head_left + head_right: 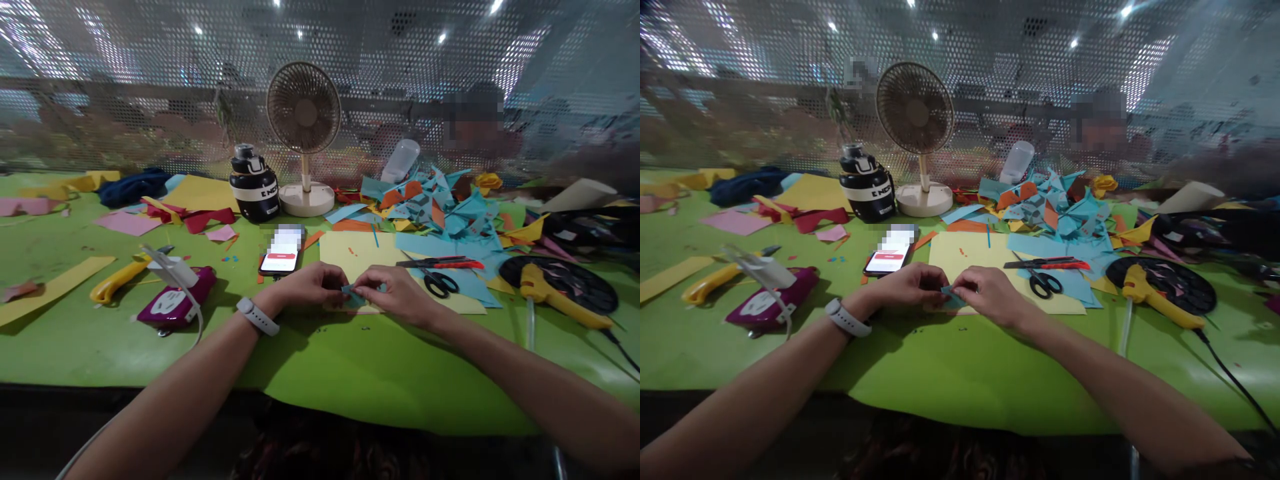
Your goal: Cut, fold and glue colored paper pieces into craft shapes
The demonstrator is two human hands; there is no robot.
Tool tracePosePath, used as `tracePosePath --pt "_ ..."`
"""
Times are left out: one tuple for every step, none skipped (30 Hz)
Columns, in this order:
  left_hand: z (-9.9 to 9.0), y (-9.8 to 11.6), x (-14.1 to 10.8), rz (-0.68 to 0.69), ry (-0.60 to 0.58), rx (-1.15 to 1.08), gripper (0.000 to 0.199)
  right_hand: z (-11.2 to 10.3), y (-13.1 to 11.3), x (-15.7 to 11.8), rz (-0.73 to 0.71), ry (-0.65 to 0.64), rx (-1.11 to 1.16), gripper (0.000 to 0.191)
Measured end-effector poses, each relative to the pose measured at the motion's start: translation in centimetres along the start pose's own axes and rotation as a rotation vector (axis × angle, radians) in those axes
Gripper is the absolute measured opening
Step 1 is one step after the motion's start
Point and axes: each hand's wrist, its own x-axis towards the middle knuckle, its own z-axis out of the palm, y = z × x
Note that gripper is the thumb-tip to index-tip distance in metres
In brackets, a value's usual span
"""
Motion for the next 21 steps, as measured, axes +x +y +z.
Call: tracePosePath --pt "0.0 -0.03 0.02 -0.005 0.0 -0.007 0.007 -0.04 -0.04 0.01 -0.003 -0.001 0.0 0.013" --pt "0.0 -0.06 0.03 -0.008 0.002 -0.012 0.007 -0.07 -0.07 0.02 -0.003 -0.003 0.0 0.013" --pt "0.01 -0.07 0.04 -0.01 0.003 -0.015 0.007 -0.11 -0.09 0.03 -0.002 -0.004 0.003 0.012" --pt "0.01 -0.07 0.04 -0.011 0.006 -0.015 0.007 -0.15 -0.11 0.04 0.003 -0.007 0.009 0.012" --pt "0.02 -0.06 0.04 -0.012 0.008 -0.014 0.007 -0.19 -0.13 0.05 0.011 -0.011 0.019 0.012" --pt "0.02 -0.03 0.02 -0.013 0.01 -0.011 0.007 -0.23 -0.14 0.05 0.023 -0.017 0.031 0.012" --pt "0.02 0.0 0.0 -0.013 0.01 -0.007 0.008 -0.27 -0.14 0.04 0.037 -0.023 0.044 0.012" --pt "0.02 0.03 -0.02 -0.013 0.009 -0.004 0.008 -0.31 -0.14 0.04 0.05 -0.031 0.057 0.012" --pt "0.01 0.06 -0.04 -0.011 0.008 -0.002 0.008 -0.34 -0.14 0.03 0.064 -0.038 0.069 0.012" --pt "0.01 0.08 -0.06 -0.009 0.006 -0.002 0.009 -0.36 -0.13 0.02 0.077 -0.046 0.08 0.012" --pt "0.0 0.09 -0.08 -0.007 0.005 -0.001 0.009 -0.37 -0.13 0.01 0.089 -0.049 0.092 0.012" --pt "-0.02 0.1 -0.09 -0.004 0.002 -0.002 0.01 -0.38 -0.12 0.01 0.102 -0.054 0.108 0.012" --pt "-0.03 0.1 -0.09 -0.002 -0.001 -0.002 0.01 -0.38 -0.12 0.0 0.117 -0.057 0.127 0.012" --pt "-0.03 0.09 -0.1 0.001 -0.004 0.0 0.01 -0.38 -0.12 0.0 0.132 -0.059 0.146 0.013" --pt "-0.04 0.08 -0.09 0.004 -0.005 0.004 0.011 -0.37 -0.13 0.01 0.144 -0.062 0.162 0.013" --pt "-0.04 0.07 -0.09 0.007 -0.006 0.007 0.011 -0.36 -0.14 0.01 0.154 -0.066 0.174 0.013" --pt "-0.04 0.06 -0.08 0.011 -0.005 0.01 0.011 -0.35 -0.15 0.02 0.159 -0.071 0.18 0.013" --pt "-0.03 0.06 -0.07 0.013 -0.005 0.014 0.011 -0.33 -0.17 0.02 0.16 -0.073 0.178 0.013" --pt "-0.02 0.06 -0.06 0.017 -0.002 0.018 0.011 -0.3 -0.19 0.03 0.155 -0.073 0.169 0.013" --pt "-0.01 0.06 -0.06 0.02 0.0 0.021 0.011 -0.28 -0.2 0.04 0.148 -0.072 0.156 0.013" --pt "0.01 0.07 -0.06 0.023 0.001 0.026 0.012 -0.24 -0.22 0.05 0.138 -0.067 0.141 0.013"
